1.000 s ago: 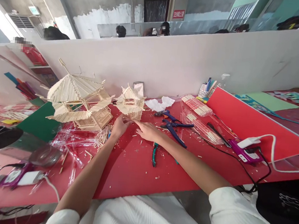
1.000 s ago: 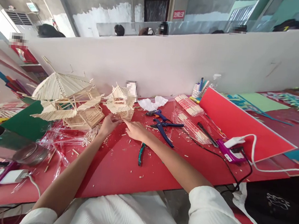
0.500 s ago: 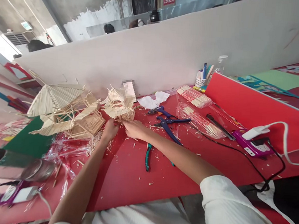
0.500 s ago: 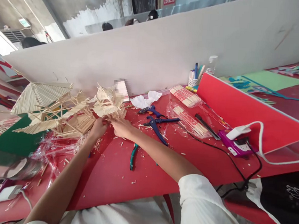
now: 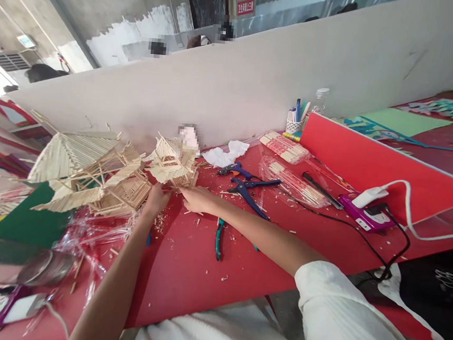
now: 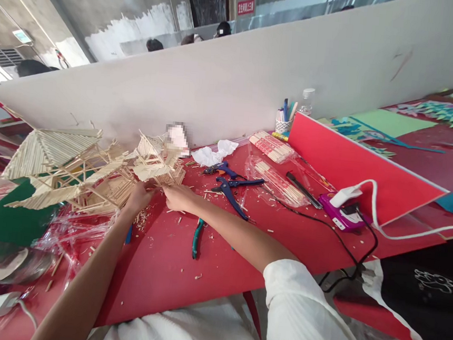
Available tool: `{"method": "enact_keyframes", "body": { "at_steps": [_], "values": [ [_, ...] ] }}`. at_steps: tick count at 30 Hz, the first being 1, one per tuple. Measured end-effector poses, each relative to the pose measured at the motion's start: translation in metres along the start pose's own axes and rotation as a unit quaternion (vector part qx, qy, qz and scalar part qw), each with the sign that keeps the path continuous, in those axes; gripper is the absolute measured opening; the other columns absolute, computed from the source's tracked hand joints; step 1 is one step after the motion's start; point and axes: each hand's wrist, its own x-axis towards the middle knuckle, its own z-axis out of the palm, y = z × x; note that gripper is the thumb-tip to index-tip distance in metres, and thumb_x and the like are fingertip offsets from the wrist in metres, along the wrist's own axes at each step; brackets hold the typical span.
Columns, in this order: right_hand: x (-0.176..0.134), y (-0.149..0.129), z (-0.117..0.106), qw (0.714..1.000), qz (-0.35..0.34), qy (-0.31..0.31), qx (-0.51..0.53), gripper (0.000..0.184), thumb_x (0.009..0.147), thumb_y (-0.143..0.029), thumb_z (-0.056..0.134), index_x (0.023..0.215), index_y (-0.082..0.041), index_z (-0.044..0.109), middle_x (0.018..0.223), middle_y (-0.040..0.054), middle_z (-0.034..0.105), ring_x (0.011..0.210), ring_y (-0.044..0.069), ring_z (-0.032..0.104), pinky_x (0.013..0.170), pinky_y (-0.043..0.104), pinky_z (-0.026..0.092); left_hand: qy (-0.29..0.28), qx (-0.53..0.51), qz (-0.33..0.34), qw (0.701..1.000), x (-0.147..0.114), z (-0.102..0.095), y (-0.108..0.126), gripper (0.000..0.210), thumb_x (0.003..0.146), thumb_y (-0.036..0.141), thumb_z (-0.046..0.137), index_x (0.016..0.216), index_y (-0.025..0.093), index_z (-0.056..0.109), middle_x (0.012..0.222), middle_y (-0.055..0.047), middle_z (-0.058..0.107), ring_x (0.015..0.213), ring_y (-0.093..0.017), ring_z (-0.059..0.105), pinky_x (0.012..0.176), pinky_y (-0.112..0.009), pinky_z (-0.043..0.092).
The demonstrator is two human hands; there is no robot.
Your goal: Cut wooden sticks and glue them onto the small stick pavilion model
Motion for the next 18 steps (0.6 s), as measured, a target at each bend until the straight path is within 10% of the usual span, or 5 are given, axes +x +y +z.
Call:
{"method": "enact_keyframes", "body": {
  "at_steps": [18],
  "values": [
    [-0.0027, -0.0035, -0.0040, 1.000, 0.001, -0.004, 0.018, 0.079, 0.094, -0.018, 0.048, 0.163, -0.016, 0.010, 0.134, 0.0187, 0.065, 0.103, 0.029, 0.069, 0.076, 0.035, 0.054, -0.006, 0.026, 0.036, 0.999, -0.0002, -0.0011, -0.0015, 0.036, 0.080, 0.046, 0.062, 0.099, 0.017, 0.072, 0.097, -0.013, 0.077, 0.100, -0.031, 0.069, 0.093, -0.039, 0.054]
  ]
}}
